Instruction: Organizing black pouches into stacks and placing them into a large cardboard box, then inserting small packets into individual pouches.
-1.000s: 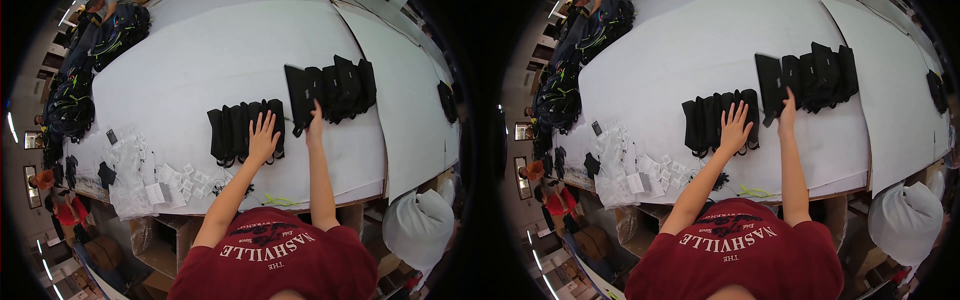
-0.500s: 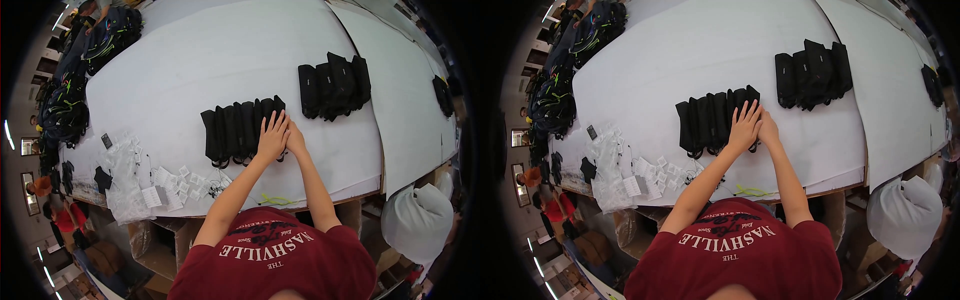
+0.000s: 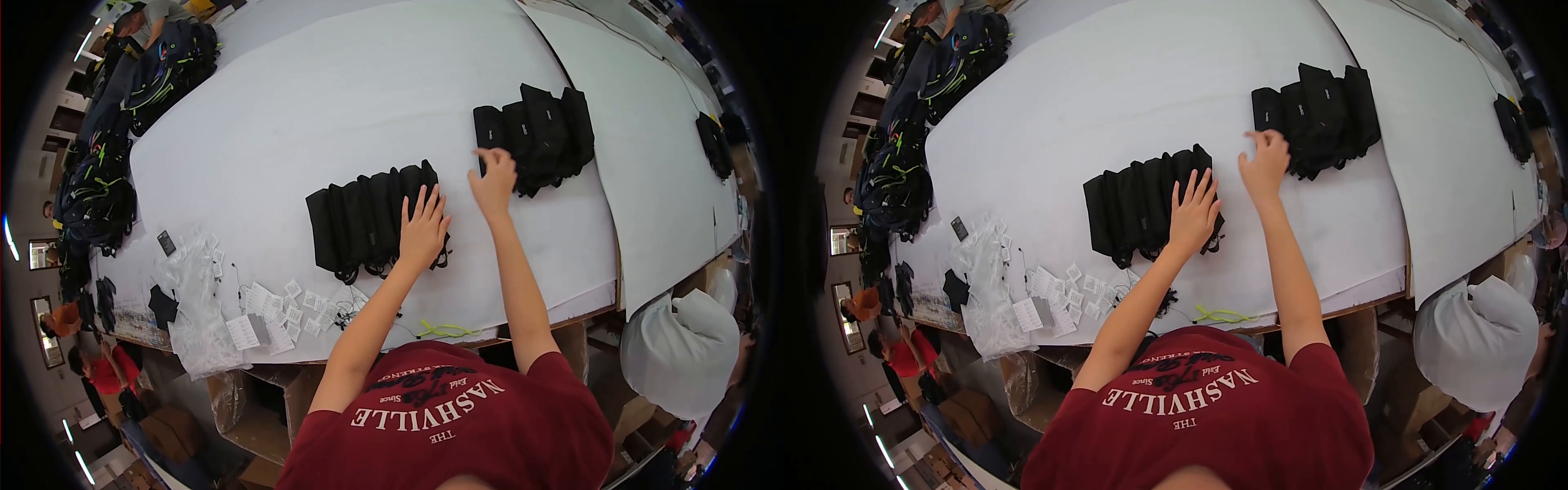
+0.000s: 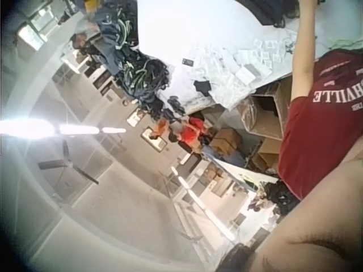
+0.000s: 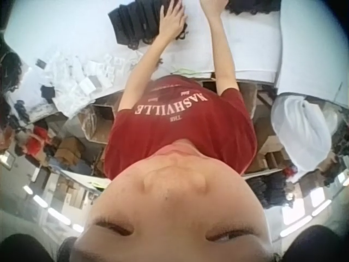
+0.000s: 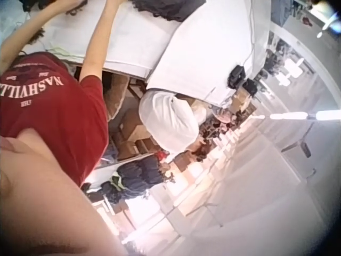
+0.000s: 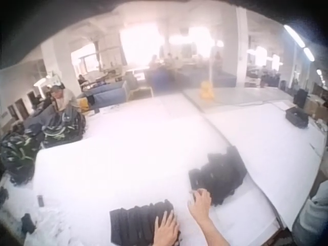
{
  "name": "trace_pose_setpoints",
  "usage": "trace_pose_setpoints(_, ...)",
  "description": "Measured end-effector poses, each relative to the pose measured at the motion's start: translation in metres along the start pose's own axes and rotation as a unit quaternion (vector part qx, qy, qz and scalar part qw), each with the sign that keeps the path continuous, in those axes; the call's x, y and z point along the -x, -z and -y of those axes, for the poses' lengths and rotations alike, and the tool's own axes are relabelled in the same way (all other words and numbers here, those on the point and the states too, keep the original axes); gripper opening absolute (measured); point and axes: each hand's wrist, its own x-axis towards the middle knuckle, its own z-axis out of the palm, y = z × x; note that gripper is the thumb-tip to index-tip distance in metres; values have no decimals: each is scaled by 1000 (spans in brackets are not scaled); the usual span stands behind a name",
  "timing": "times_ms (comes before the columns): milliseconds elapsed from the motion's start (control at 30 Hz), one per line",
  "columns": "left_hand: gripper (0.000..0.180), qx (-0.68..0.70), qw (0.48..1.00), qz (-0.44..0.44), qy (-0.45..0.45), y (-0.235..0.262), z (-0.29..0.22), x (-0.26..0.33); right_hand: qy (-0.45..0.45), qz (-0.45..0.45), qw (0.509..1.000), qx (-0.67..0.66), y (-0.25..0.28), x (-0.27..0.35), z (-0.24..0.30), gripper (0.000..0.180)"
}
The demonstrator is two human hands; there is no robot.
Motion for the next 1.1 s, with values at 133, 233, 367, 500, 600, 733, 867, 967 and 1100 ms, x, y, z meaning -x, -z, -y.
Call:
trace_pose_setpoints(133,40,23,999,-24,-16,2,-2,-2,-32,-247,953,175,41,-66,-45,69)
trace_pose_setpoints(233,39,26,999,-21,-22,-2,-5,-4,-242,-72,960,122,56,-94,-96,88)
trace_pose_setpoints(367,37,16,1000,-8,-11,-2,-4,-1,-184,-101,978,-3,74,-94,-97,73)
trace_pose_setpoints(500,38,21,999,-30,-4,-2,1,3,-67,-243,965,-70,74,-47,-29,50)
trace_pose_setpoints(600,37,28,999,-30,-6,-2,-3,1,74,-174,978,-84,47,5,-20,46)
trace_pose_setpoints(733,37,36,999,-25,0,-3,-3,1,76,-3,992,-102,2,76,-1,59)
trace_pose_setpoints(867,41,27,999,-8,15,-5,-2,0,3,6,985,-171,-15,101,8,75)
trace_pose_setpoints(967,43,53,998,-15,19,-1,-11,-5,39,88,981,-167,-21,106,2,77)
trace_pose_setpoints(1100,44,38,999,-10,24,0,-6,-1,118,253,940,-197,-12,98,-8,73)
